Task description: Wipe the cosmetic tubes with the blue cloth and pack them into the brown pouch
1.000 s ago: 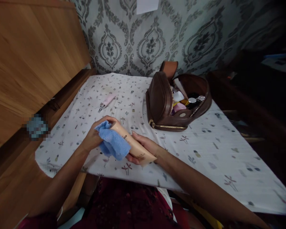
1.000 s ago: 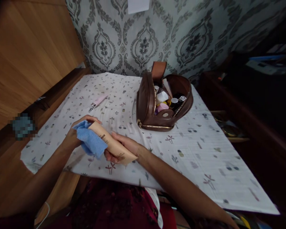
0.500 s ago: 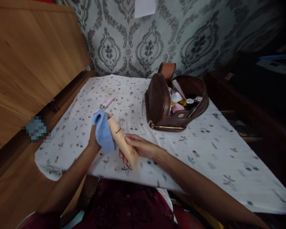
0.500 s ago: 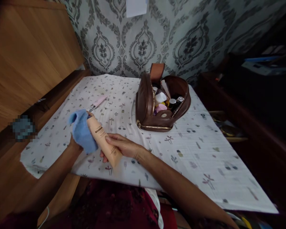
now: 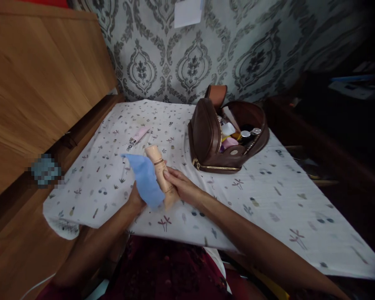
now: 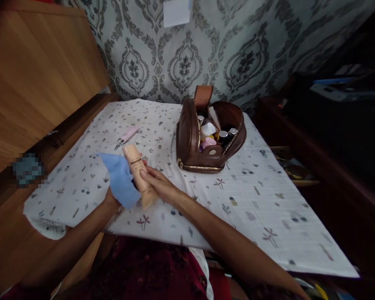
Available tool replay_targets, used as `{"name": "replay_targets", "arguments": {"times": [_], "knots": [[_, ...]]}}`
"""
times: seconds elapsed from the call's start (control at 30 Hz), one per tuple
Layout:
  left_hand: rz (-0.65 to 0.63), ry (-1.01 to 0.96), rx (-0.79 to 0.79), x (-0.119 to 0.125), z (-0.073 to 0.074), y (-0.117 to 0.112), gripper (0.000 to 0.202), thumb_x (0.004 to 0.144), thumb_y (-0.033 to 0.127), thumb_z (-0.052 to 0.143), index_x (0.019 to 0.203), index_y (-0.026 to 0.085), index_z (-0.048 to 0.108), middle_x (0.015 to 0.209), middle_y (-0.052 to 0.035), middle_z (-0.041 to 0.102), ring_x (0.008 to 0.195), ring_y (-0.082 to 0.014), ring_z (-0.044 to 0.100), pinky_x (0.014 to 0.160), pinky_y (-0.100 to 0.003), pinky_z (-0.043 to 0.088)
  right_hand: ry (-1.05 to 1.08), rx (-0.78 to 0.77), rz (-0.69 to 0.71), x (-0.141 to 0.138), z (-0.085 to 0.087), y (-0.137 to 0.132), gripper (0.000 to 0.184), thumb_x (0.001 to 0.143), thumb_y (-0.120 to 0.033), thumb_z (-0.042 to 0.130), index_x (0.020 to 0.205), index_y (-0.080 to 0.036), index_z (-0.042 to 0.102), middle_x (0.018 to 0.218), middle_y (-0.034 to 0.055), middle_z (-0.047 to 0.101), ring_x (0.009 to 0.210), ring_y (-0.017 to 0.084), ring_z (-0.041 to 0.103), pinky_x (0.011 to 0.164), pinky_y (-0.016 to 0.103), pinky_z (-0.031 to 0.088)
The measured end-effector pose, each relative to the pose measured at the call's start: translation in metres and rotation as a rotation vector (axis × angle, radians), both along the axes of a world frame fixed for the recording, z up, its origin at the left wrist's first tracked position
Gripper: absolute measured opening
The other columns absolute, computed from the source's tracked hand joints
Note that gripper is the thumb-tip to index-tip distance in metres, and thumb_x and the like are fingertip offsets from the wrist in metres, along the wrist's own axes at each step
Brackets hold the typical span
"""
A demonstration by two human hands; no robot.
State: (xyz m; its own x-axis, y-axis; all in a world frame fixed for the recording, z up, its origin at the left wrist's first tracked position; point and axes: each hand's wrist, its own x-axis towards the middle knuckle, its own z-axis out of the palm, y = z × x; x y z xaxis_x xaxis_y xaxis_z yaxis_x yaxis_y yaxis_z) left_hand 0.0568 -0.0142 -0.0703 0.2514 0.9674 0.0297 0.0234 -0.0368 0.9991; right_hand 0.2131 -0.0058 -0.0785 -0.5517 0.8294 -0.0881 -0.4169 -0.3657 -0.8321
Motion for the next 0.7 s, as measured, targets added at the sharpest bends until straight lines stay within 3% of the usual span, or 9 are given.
{"name": "replay_targets", "arguments": {"times": [0.07,0.17,0.3,0.37,0.43,0.53,0.6,0.7], "knots": [[0.042,-0.071,-0.029,0.006,0.006,-0.001,0.05,0.085,0.058,0.053,0.112,0.018,0.064,0.105,-0.0103,0.072,0.105,-0.0295,0.068,0.091,-0.045,0.057,-0.031,0.034,-0.07,-0.002,-0.002,0.002,0.052,0.068,-0.06,0.083,0.097,-0.02,0.067,0.089,0.0003,0.072,0.075,0.013,0.065,0.071,0.023,0.053],[0.03,0.046,0.09,0.012,0.012,-0.005,0.041,0.081,0.045,0.065,0.112,0.019,0.062,0.111,-0.0082,0.07,0.111,-0.0285,0.063,0.101,-0.043,0.052,-0.076,0.018,-0.189,-0.004,-0.006,0.005,0.051,0.068,-0.062,0.081,0.097,-0.022,0.066,0.085,-0.0012,0.071,0.07,0.013,0.062,0.066,0.025,0.051],[0.045,0.101,0.114,0.015,0.006,-0.017,0.061,0.083,0.037,0.065,0.139,0.022,0.046,0.142,-0.0106,0.055,0.135,-0.0276,0.049,0.116,-0.041,0.038,-0.055,0.007,-0.281,-0.004,-0.004,0.006,0.052,0.067,-0.062,0.08,0.096,-0.022,0.062,0.081,-0.0009,0.068,0.068,0.015,0.061,0.062,0.025,0.05],[0.051,0.094,0.055,0.015,-0.001,-0.019,0.066,0.083,0.037,0.064,0.144,0.023,0.042,0.144,-0.0104,0.054,0.136,-0.0269,0.049,0.117,-0.042,0.035,-0.021,0.031,-0.331,-0.003,0.0,0.005,0.054,0.063,-0.059,0.084,0.095,-0.023,0.061,0.083,-0.0013,0.067,0.071,0.015,0.061,0.066,0.026,0.051],[0.036,0.098,0.02,0.014,-0.003,-0.018,0.063,0.081,0.034,0.064,0.14,0.021,0.048,0.134,-0.0102,0.062,0.13,-0.0281,0.054,0.113,-0.043,0.039,-0.012,0.061,-0.382,-0.001,0.004,0.004,0.053,0.06,-0.055,0.087,0.094,-0.023,0.061,0.086,-0.0014,0.066,0.075,0.015,0.061,0.07,0.026,0.052],[-0.068,0.12,-0.065,0.012,0.001,-0.014,0.05,0.074,0.028,0.061,0.123,0.017,0.063,0.105,-0.0076,0.073,0.107,-0.0292,0.066,0.097,-0.042,0.05,-0.013,0.088,-0.414,0.003,0.01,0.005,0.054,0.059,-0.052,0.089,0.096,-0.024,0.06,0.092,-0.0003,0.066,0.084,0.018,0.062,0.076,0.028,0.053],[-0.131,0.141,-0.121,0.01,0.006,-0.011,0.042,0.068,0.026,0.063,0.109,0.017,0.069,0.091,-0.0044,0.074,0.092,-0.0277,0.068,0.089,-0.039,0.054,0.022,0.104,-0.428,0.007,0.015,0.006,0.056,0.06,-0.051,0.089,0.099,-0.025,0.06,0.094,0.0,0.067,0.088,0.018,0.063,0.081,0.029,0.052],[-0.128,0.159,-0.144,0.003,0.01,-0.01,0.035,0.064,0.028,0.067,0.097,0.021,0.073,0.085,-0.0022,0.074,0.084,-0.0261,0.067,0.083,-0.036,0.056,0.077,0.148,-0.461,0.015,0.023,0.01,0.054,0.068,-0.054,0.084,0.107,-0.026,0.06,0.095,0.0009,0.069,0.093,0.019,0.065,0.085,0.03,0.05]]}}
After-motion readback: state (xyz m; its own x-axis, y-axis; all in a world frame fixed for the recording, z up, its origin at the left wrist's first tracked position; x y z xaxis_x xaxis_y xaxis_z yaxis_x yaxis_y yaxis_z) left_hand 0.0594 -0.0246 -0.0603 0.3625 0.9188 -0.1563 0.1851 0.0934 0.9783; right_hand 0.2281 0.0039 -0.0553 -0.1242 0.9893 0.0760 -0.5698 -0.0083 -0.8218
